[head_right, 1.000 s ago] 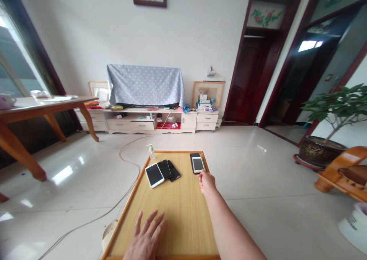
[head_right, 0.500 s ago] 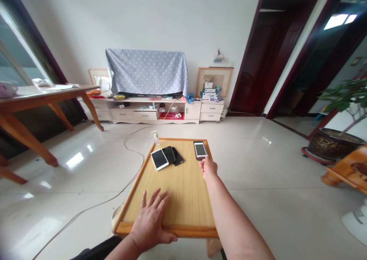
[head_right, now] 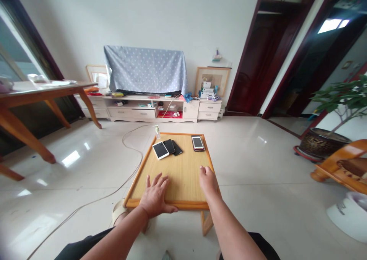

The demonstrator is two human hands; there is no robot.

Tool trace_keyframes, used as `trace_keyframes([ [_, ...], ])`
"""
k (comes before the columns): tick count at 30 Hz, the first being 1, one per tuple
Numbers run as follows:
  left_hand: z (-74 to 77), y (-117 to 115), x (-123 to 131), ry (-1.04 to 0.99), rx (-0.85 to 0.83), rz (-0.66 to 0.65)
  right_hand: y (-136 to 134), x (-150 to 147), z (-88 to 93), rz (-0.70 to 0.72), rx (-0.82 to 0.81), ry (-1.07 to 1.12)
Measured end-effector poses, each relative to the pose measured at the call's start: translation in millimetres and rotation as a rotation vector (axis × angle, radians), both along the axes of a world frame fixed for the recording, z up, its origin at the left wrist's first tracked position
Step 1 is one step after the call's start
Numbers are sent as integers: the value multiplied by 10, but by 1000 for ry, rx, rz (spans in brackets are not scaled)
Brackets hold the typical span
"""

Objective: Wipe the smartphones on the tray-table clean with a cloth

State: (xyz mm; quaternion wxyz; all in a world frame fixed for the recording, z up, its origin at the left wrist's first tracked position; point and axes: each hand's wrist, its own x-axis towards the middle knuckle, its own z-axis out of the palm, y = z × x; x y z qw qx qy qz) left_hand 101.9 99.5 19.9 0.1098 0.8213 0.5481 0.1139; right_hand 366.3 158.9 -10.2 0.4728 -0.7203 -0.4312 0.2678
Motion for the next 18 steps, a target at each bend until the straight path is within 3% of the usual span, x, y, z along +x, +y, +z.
trace_keyframes([
  [6, -16, 162, 75, 32, 8, 2, -144, -93, 6, 100, 14, -233],
  [18, -18, 287, 106, 30, 19, -8, -21, -85, -2, 33, 54, -344],
])
